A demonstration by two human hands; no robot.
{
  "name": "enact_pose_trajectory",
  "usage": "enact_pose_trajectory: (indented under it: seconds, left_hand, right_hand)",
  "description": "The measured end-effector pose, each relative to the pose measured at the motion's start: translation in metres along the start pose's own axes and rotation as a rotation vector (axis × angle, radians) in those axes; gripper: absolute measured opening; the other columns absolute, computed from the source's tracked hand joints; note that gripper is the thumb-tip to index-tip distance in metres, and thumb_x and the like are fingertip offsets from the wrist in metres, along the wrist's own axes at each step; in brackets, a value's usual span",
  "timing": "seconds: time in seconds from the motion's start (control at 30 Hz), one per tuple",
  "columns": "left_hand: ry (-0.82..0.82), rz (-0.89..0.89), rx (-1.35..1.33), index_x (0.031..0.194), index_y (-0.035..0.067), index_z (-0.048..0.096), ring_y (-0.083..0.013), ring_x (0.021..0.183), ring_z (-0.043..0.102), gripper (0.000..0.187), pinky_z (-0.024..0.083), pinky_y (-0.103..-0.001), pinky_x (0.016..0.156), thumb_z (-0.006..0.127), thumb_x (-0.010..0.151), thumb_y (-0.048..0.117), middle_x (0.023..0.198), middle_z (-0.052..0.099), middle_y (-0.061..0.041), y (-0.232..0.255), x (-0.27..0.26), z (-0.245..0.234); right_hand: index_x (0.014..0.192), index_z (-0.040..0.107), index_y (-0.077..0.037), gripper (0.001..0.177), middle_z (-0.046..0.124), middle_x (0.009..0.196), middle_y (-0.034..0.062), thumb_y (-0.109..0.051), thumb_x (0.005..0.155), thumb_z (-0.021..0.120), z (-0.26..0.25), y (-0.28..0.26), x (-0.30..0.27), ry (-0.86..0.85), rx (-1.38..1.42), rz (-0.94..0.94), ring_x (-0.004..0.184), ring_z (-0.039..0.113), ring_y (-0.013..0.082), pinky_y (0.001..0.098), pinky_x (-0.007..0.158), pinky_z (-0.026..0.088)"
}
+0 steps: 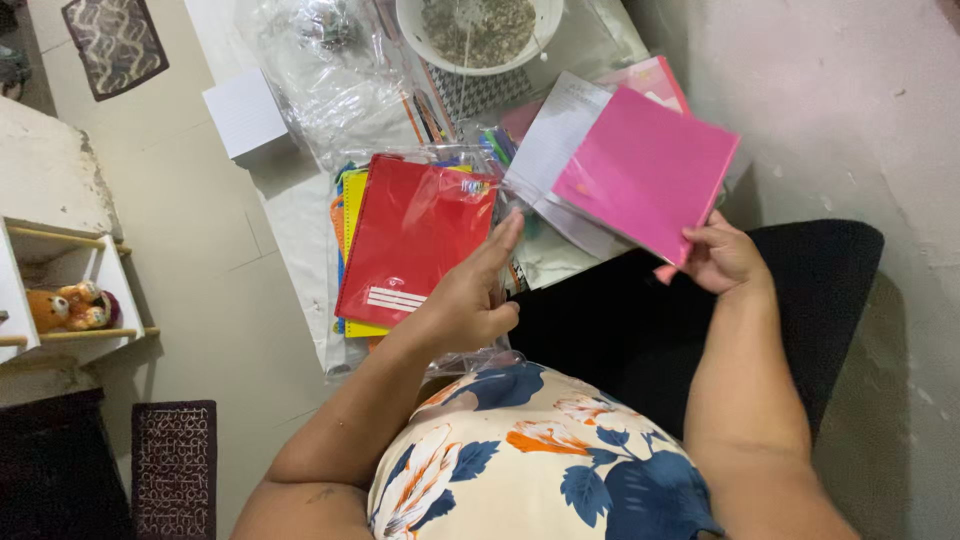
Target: The person unpacks a variety of colorful notebooks and notepads from a plastic bag. They then place the items back into the bag and arrange them on the table.
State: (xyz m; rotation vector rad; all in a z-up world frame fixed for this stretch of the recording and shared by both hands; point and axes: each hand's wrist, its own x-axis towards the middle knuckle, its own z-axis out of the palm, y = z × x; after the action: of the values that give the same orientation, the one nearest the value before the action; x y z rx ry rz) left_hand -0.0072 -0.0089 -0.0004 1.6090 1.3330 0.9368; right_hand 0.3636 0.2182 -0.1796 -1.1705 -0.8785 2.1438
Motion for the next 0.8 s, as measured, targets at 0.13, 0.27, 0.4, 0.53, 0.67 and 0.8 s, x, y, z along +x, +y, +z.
enact_pose_trajectory:
  seconds: [0.13, 0.27, 0.4, 0.53, 0.67, 0.8]
  left_hand:
    - [0.007, 0.044, 0.079, 0.166, 0.006, 0.012, -0.0304, 0.159, 0.025, 0.107, 0.031, -0.038, 0.122, 0.070, 0.076, -0.003, 0.172, 0.020, -0.022, -0.003, 0.000, 0.001]
    - [0.022, 0.021, 0.061, 0.165, 0.005, 0.014, -0.0309, 0.160, 0.024, 0.104, 0.027, -0.035, 0.126, 0.067, 0.076, 0.001, 0.172, 0.021, -0.022, -0.004, -0.003, 0.003]
    - [0.036, 0.025, 0.069, 0.164, 0.003, 0.013, -0.0321, 0.160, 0.022, 0.104, 0.024, -0.035, 0.127, 0.068, 0.075, 0.005, 0.171, 0.019, -0.024, 0.001, 0.001, 0.002]
    - [0.020, -0.023, 0.007, 0.162, 0.000, 0.009, -0.0333, 0.159, 0.017, 0.106, 0.036, -0.031, 0.114, 0.067, 0.074, 0.008, 0.171, 0.013, -0.026, 0.006, -0.001, 0.001]
    - [-0.027, 0.034, 0.099, 0.160, -0.004, 0.012, -0.0349, 0.158, 0.017, 0.107, 0.022, -0.036, 0.126, 0.073, 0.072, 0.007, 0.168, 0.014, -0.030, 0.014, 0.002, -0.005]
    - [-0.146, -0.024, 0.127, 0.160, -0.004, 0.014, -0.0337, 0.158, 0.018, 0.107, 0.026, -0.034, 0.124, 0.072, 0.070, 0.006, 0.168, 0.016, -0.028, 0.025, 0.000, -0.013]
  right_hand:
    - [0.147, 0.050, -0.006, 0.043, 0.068, 0.124, 0.0199, -0.018, 0.106, 0.056, -0.039, 0.043, 0.031, 0.235, -0.199, 0.084, 0.099, 0.071, 0.0303, 0.0477, 0.074, 0.062]
    - [0.141, 0.044, -0.006, 0.039, 0.065, 0.125, 0.0165, -0.013, 0.105, 0.055, -0.031, 0.071, 0.031, 0.443, -0.250, -0.029, 0.105, 0.070, 0.0238, 0.0429, 0.089, 0.062]
    - [0.143, 0.049, -0.009, 0.036, 0.067, 0.118, 0.0182, -0.020, 0.110, 0.057, 0.005, 0.048, -0.009, 0.392, -0.203, 0.002, 0.078, 0.062, 0.0246, 0.0509, 0.067, 0.053]
    - [0.137, 0.058, -0.001, 0.034, 0.068, 0.108, 0.0080, -0.016, 0.107, 0.058, 0.046, 0.013, -0.073, 0.210, -0.318, 0.003, 0.076, 0.062, 0.0093, 0.0302, 0.069, 0.052]
    - [0.137, 0.061, 0.001, 0.041, 0.073, 0.097, 0.0107, -0.011, 0.098, 0.056, 0.106, -0.026, -0.140, 0.264, -0.414, 0.196, 0.068, 0.071, 0.0093, 0.0235, 0.061, 0.061]
    - [0.142, 0.053, -0.012, 0.046, 0.070, 0.086, 0.0075, -0.019, 0.097, 0.054, 0.154, -0.023, -0.137, 0.100, -0.562, 0.215, 0.036, 0.049, 0.0091, 0.0281, 0.022, 0.035]
